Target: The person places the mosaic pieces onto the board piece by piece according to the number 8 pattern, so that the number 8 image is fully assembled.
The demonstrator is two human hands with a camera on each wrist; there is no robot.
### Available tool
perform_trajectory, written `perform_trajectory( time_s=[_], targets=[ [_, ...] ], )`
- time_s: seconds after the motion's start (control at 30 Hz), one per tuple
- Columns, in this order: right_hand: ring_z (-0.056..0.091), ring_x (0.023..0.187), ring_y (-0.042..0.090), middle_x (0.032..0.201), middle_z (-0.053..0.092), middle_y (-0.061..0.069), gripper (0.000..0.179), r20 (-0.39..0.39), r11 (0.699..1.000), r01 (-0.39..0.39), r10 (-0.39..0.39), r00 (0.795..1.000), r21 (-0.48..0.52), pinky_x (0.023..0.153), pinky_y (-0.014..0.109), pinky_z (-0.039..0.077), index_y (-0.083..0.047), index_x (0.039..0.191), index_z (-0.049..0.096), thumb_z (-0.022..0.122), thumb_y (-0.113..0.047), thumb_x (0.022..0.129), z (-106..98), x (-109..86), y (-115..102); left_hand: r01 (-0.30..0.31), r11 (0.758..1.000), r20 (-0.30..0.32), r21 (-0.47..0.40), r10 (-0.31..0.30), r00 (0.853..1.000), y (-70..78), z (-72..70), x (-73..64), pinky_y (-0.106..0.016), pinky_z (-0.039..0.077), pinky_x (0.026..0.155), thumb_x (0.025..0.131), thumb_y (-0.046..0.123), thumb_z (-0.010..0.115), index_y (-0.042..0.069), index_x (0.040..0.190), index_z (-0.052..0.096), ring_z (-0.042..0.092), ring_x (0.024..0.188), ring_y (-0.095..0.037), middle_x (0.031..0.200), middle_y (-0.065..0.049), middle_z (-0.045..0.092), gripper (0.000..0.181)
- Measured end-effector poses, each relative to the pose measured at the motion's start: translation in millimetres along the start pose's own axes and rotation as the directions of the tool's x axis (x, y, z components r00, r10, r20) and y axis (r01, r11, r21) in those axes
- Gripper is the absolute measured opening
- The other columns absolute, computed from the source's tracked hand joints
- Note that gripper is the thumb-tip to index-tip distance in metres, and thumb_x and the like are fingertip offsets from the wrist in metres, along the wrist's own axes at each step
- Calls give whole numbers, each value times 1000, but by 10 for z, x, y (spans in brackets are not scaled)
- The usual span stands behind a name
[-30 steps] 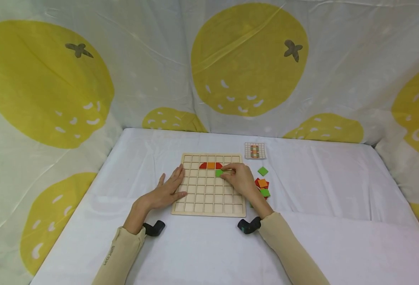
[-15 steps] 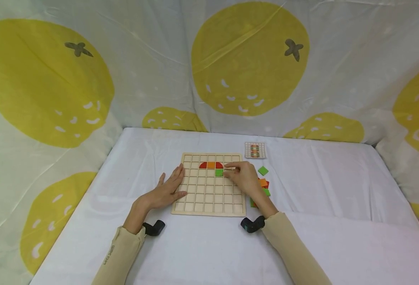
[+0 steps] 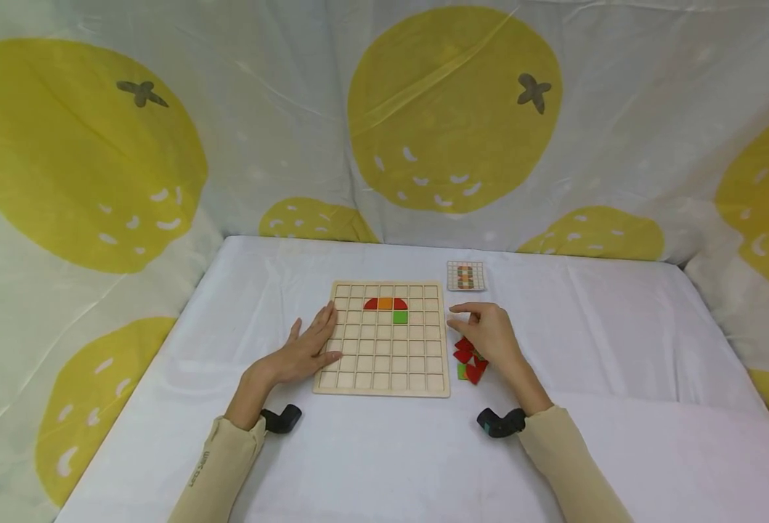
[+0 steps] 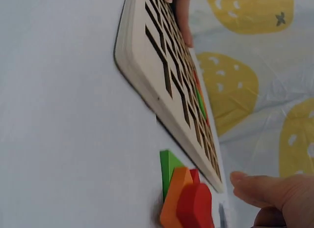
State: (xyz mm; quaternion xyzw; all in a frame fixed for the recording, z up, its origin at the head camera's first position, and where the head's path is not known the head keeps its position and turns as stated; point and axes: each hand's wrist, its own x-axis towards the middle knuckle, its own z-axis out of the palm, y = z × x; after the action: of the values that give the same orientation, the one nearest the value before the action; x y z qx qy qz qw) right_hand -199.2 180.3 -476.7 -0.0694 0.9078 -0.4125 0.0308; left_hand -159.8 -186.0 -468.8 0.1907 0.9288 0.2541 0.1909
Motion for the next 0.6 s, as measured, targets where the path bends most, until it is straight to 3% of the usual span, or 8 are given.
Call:
perform_trajectory(
  time_s=[0.3, 0.6],
  targets=[
    [39, 58, 16, 65, 42, 0, 31, -33, 994, -97, 96, 995, -49, 50, 25, 28, -9, 118, 79, 79, -27, 93, -231, -170, 206, 14, 1000, -3, 19, -14, 1000, 23, -23, -8, -68, -9, 125, 109, 32, 51, -3, 164, -1, -4, 163, -36, 174, -16, -10, 84],
    [39, 62, 15, 63, 42, -1, 37, -23, 990, -119, 118, 993, -73, 53, 25, 27, -8, 117, 79, 82, -33, 90, -308, -287, 313, 11, 1000, -3, 5, -11, 1000, 26, -18, -1, -68, -10, 125, 109, 32, 52, -3, 164, -1, -5, 163, -35, 174, -16, -11, 84]
  ],
)
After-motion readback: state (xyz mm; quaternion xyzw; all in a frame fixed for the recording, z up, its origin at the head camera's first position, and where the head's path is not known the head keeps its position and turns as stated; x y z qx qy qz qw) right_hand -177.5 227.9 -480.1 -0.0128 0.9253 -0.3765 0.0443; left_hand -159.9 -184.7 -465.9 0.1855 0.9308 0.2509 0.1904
